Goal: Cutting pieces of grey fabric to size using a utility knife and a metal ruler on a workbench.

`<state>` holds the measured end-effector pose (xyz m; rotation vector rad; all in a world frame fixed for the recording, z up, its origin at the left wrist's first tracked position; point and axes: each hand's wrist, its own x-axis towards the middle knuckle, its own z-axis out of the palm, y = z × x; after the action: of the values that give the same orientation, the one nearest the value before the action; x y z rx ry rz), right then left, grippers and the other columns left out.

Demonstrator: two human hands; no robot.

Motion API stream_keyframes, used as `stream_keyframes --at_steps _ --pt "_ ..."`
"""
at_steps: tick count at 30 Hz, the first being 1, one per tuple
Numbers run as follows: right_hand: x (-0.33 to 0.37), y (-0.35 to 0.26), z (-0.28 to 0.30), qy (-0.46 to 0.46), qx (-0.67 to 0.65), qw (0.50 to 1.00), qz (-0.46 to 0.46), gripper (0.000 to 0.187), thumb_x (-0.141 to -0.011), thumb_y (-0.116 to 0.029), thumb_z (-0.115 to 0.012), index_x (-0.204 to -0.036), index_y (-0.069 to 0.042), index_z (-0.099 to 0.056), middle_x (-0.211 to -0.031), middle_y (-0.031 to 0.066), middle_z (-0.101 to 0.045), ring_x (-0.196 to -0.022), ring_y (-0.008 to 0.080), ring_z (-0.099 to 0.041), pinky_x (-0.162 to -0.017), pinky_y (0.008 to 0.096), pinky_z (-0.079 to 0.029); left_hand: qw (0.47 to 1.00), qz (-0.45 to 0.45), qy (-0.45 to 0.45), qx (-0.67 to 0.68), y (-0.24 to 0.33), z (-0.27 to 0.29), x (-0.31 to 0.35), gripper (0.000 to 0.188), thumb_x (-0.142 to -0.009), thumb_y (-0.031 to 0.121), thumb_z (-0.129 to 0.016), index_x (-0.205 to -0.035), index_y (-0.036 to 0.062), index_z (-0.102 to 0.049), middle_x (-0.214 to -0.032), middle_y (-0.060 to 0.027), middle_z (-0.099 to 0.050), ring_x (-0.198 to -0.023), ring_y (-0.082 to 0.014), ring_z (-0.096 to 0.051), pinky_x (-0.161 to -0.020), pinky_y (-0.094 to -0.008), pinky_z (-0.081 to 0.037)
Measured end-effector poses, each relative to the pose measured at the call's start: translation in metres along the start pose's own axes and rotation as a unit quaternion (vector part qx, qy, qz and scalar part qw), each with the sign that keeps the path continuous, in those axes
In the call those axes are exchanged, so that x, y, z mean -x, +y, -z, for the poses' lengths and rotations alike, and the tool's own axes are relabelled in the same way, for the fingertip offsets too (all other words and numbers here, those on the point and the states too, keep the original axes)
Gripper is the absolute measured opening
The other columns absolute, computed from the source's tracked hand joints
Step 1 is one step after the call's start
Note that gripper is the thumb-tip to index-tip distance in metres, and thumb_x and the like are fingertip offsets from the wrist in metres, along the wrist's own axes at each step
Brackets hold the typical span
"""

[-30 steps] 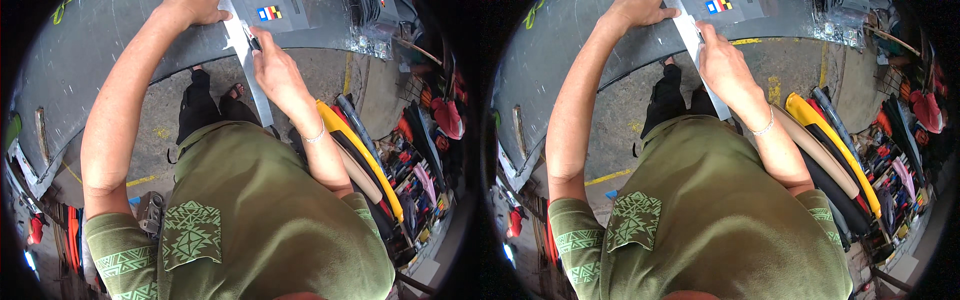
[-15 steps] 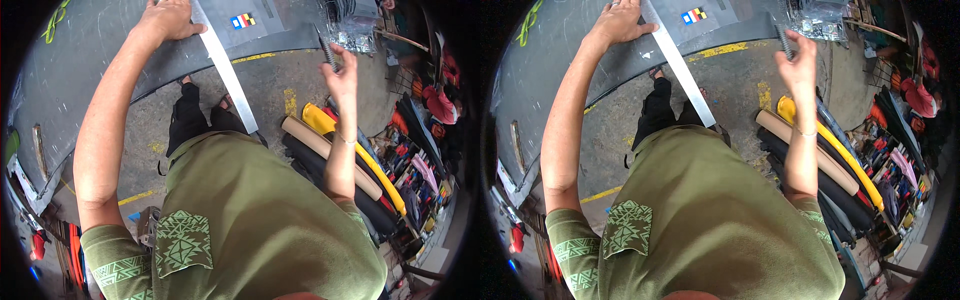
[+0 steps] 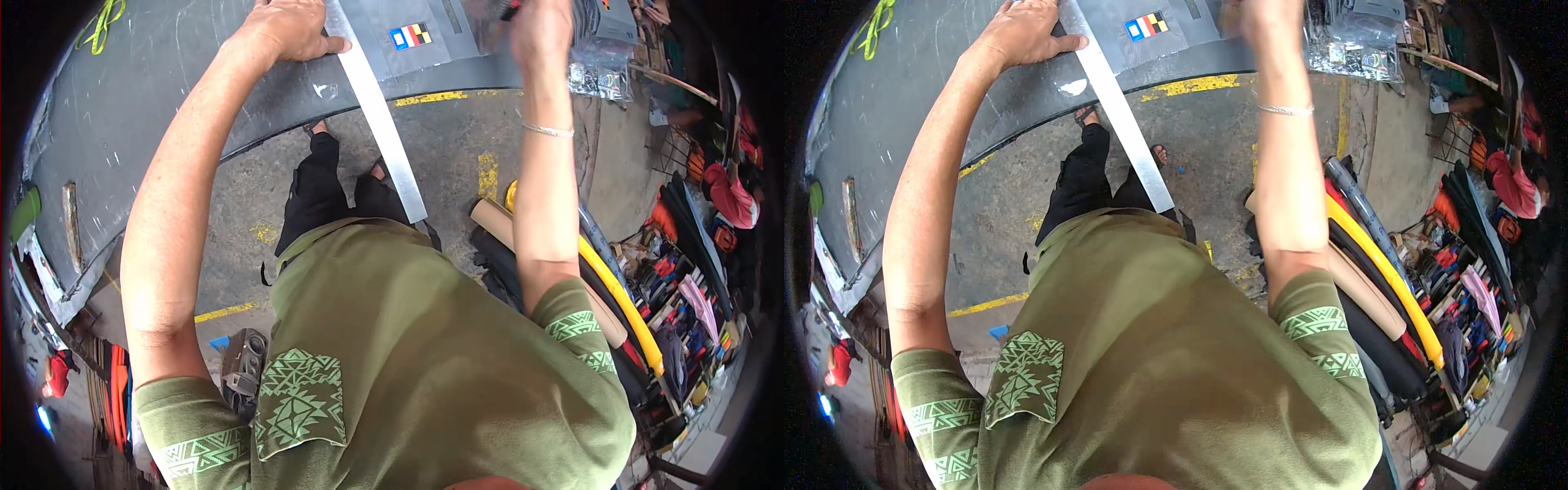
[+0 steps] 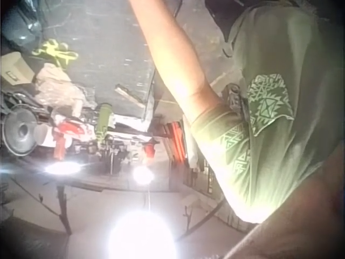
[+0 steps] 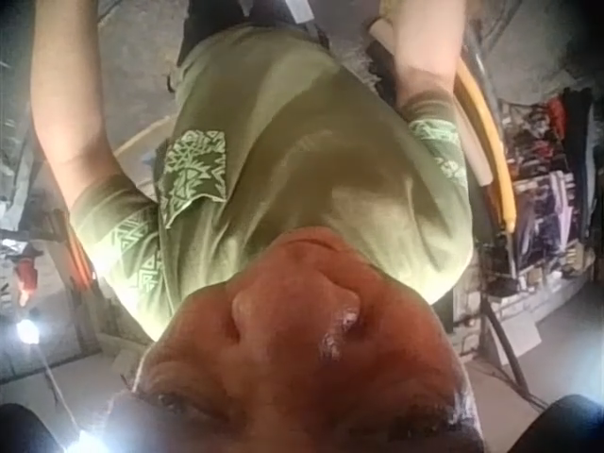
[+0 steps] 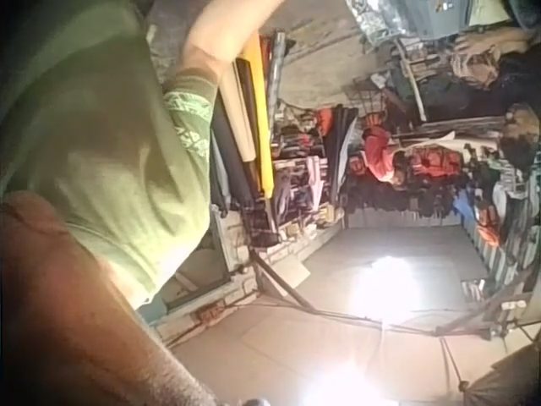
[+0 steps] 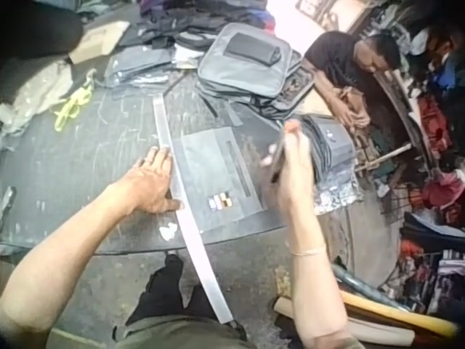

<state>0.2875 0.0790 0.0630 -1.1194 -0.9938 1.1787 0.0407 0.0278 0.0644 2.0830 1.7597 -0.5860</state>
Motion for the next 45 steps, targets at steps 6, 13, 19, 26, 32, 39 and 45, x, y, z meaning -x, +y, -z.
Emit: stream_keyframes --at_steps 6,13,19,26,32,39,45 --pt "0.010 0.033 -0.085 -0.072 -0.038 0.965 -0.250 0.039 -0.105 -0.054 -0.046 -0.101 -0.017 -0.054 -0.061 -0.0014 -0.045 -0.043 0.0111 -0.041 -0.039 0.0273 -0.035 0.999 -0.048 0.007 -0.011 0.017 -0.002 -0.022 0.113 -0.084 0.059 -0.071 -0.154 -0.0142 -0.023 -0.162 -0.0345 -0.022 -0.152 -0.0489 -0.020 -0.124 -0.0513 -0.024" --pt "0.025 0.096 -0.115 -0.221 -0.056 0.958 -0.175 0.049 -0.110 -0.047 -0.037 -0.092 -0.007 -0.057 -0.051 0.0023 -0.048 -0.036 0.0131 -0.043 -0.035 0.0286 -0.034 0.731 -0.362 0.399 0.418 -0.097 -0.142 -0.098 0.108 -0.083 0.057 -0.073 -0.155 -0.0080 -0.026 -0.162 -0.0336 -0.022 -0.152 -0.0499 -0.020 -0.125 -0.0522 -0.023" --pt "0.027 0.081 -0.111 -0.146 0.168 0.964 -0.149 0.047 -0.110 -0.046 -0.038 -0.090 -0.007 -0.057 -0.052 0.0012 -0.047 -0.037 0.0124 -0.041 -0.036 0.0283 -0.033 0.999 -0.033 0.000 0.004 0.006 -0.002 -0.007 0.107 -0.083 0.054 -0.074 -0.155 -0.0075 -0.026 -0.162 -0.0333 -0.023 -0.152 -0.0495 -0.021 -0.125 -0.0521 -0.023" --pt "0.022 0.099 -0.098 -0.193 -0.002 0.965 -0.178 0.046 -0.109 -0.045 -0.039 -0.097 -0.005 -0.059 -0.056 0.0006 -0.047 -0.038 0.0111 -0.041 -0.036 0.0275 -0.034 0.933 -0.186 0.260 0.167 -0.058 -0.094 -0.080 0.107 -0.083 0.051 -0.075 -0.155 -0.0082 -0.025 -0.161 -0.0339 -0.026 -0.151 -0.0493 -0.022 -0.124 -0.0515 -0.024" --pt "0.020 0.091 -0.097 -0.135 0.055 0.978 -0.149 0.051 -0.110 -0.043 -0.040 -0.134 -0.003 -0.058 -0.061 0.0004 -0.048 -0.041 0.0103 -0.042 -0.036 0.0276 -0.036 0.984 -0.104 0.141 0.019 0.001 -0.025 -0.015 0.106 -0.082 0.051 -0.075 -0.154 -0.0093 -0.026 -0.160 -0.0345 -0.027 -0.151 -0.0493 -0.024 -0.124 -0.0517 -0.026" --pt "0.015 0.094 -0.081 -0.171 -0.007 0.967 -0.191 0.053 -0.110 -0.043 -0.041 -0.143 -0.003 -0.054 -0.068 0.0010 -0.051 -0.042 0.0099 -0.043 -0.035 0.0269 -0.035 0.997 -0.067 0.026 -0.003 0.018 -0.006 -0.024 0.107 -0.083 0.052 -0.075 -0.154 -0.0107 -0.026 -0.160 -0.0345 -0.027 -0.151 -0.0484 -0.024 -0.124 -0.0514 -0.026" --pt "0.032 0.067 -0.124 -0.085 0.120 0.969 -0.197 0.050 -0.110 -0.043 -0.041 -0.128 -0.001 -0.060 -0.065 0.0011 -0.051 -0.040 0.0098 -0.043 -0.035 0.0268 -0.034 0.999 -0.027 0.023 -0.001 0.004 0.002 -0.001 0.107 -0.083 0.052 -0.075 -0.154 -0.0109 -0.026 -0.160 -0.0340 -0.027 -0.151 -0.0478 -0.025 -0.124 -0.0508 -0.026"
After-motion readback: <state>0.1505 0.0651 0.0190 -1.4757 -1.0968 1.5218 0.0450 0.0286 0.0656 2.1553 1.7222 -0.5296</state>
